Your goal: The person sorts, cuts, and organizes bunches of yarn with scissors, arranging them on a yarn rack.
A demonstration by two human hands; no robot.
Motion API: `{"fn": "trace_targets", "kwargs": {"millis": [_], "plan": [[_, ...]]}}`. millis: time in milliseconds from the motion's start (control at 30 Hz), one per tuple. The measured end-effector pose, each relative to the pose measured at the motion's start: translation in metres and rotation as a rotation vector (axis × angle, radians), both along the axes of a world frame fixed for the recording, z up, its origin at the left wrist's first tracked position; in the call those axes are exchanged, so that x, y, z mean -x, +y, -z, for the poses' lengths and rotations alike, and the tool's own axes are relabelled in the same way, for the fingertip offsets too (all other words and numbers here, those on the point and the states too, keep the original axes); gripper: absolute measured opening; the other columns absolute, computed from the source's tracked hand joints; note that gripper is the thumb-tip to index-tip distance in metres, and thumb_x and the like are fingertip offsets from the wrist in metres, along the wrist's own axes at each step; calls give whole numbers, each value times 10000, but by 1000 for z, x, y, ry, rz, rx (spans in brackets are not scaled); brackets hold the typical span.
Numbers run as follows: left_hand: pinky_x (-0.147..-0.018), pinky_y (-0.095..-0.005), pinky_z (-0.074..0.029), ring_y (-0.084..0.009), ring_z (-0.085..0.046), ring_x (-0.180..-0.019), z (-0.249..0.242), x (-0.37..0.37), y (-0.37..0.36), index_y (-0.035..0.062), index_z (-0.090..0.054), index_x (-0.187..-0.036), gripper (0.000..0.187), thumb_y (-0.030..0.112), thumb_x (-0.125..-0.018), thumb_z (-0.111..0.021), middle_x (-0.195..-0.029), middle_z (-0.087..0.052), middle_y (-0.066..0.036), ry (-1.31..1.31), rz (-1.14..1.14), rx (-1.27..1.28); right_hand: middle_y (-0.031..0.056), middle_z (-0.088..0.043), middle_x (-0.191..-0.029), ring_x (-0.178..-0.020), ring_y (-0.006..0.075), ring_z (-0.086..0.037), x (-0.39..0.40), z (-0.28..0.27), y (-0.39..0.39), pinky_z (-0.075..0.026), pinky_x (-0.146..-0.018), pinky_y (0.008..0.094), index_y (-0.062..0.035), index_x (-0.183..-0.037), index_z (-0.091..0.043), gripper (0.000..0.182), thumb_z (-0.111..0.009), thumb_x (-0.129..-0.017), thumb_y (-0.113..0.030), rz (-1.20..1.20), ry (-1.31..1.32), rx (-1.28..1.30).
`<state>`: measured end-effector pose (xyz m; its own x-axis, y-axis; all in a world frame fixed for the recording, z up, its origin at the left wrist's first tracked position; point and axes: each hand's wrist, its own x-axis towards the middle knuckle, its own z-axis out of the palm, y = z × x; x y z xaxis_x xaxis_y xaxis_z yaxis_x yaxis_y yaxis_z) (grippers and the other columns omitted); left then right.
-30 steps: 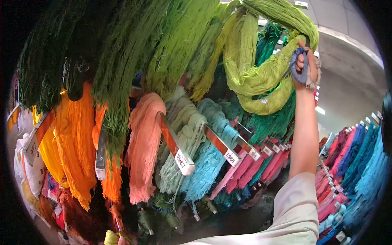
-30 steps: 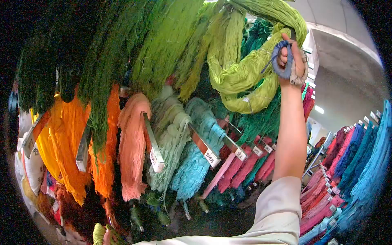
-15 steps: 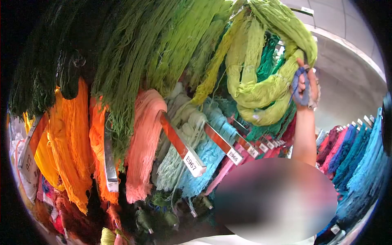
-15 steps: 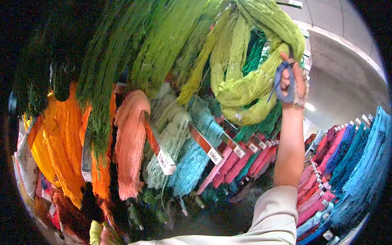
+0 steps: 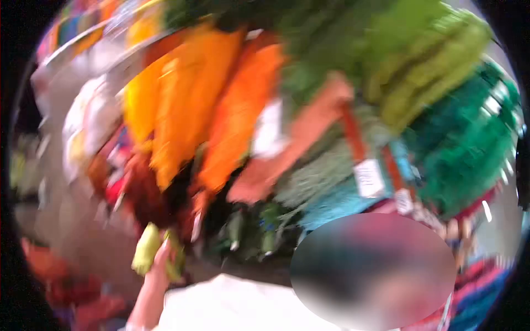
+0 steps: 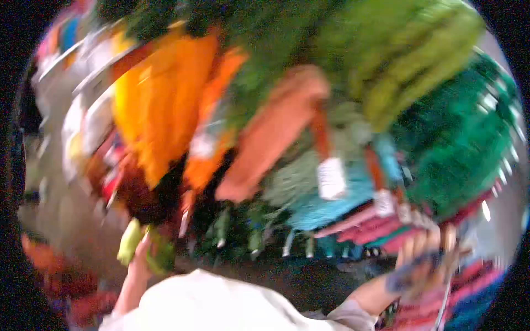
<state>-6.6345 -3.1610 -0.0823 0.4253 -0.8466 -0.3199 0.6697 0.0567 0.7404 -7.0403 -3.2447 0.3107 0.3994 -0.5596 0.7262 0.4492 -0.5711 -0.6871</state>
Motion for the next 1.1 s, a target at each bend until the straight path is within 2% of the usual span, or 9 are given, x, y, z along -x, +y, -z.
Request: {"fn": "trace_targets", "kwargs": {"millis": [33, 100, 233, 300, 433, 700, 800, 967, 1100], "plan": [[-585, -275, -432, -102, -522, -683, -4, -6, 7, 133, -571, -1073, 288, 298, -884, -712, -804, -552, 18, -34, -34, 21, -2, -404, -766, -632, 148, -406, 8, 27, -2, -352, -556, 326, -127, -962, -429, 208, -627, -940, -186, -106, 6, 24], [-616, -274, -470, -111, -550, -720, -39, -8, 20, 137, -567, -1145, 329, 267, -880, -713, -894, -590, -5, 95, -164, 105, 15, -533, -722, -640, 167, -525, -13, 59, -68, -428, -566, 322, -113, -899, -555, 311, -834, -772, -168, -847, 378, 289], [-728, -293, -508, -168, -611, -883, -59, -34, 53, 168, -541, -1228, 326, 272, -933, -629, -1064, -630, -82, 297, -256, 295, 55, -574, -511, -398, 146, -537, -112, 176, -40, -447, -383, 266, -34, -750, -662, 246, -827, -794, -211, -569, 326, 121], [-732, -280, -506, -165, -615, -915, -77, -45, 66, 176, -527, -1246, 324, 265, -946, -613, -1088, -634, -89, 295, -256, 444, 49, -606, -666, -573, 106, -567, -147, 202, -34, -451, -530, 269, 6, -1119, -687, 435, -844, -737, -128, -500, 981, -329], [-688, -274, -503, -150, -610, -828, -84, -74, 93, 137, -504, -1214, 276, 182, -963, -611, -989, -639, -70, 71, -475, 314, 26, -607, -755, -634, 55, -502, -231, 294, -36, -451, -588, 227, -63, -1199, -684, 480, -849, -749, -96, -443, 1033, -122], [-680, -271, -513, -134, -616, -815, -54, -193, 142, 123, -491, -1247, 374, 130, -915, -662, -1036, -657, -65, -75, -608, 158, -28, -592, -855, -749, 54, -492, -434, 327, 10, -433, -677, 220, -29, -1202, -647, 589, -771, -835, -472, -606, 937, -89], [-731, -303, -506, -132, -589, -806, -66, -245, 155, 96, -481, -1258, 394, 155, -919, -675, -1058, -670, -79, -171, -433, 237, -32, -602, -908, -786, 65, -502, -536, 319, 35, -448, -690, 237, -22, -1239, -615, 549, -759, -867, -400, -864, 796, -119], [-710, -284, -492, -122, -553, -756, -74, -337, 189, 95, -496, -1218, 363, 183, -923, -686, -882, -619, -40, -110, -602, 227, 8, -605, -845, -759, 89, -542, -666, 309, 68, -467, -675, 259, -4, -1218, -607, 390, -739, -904, -195, -1008, 705, 146], [-686, -378, -573, -123, -534, -745, -55, -399, 200, 123, -477, -1239, 324, 126, -951, -622, -910, -584, -40, -126, -739, 175, 81, -630, -764, -680, 118, -568, -752, 330, 70, -491, -621, 301, -24, -1187, -650, 460, -835, -780, -132, -1137, 809, 232]]}}
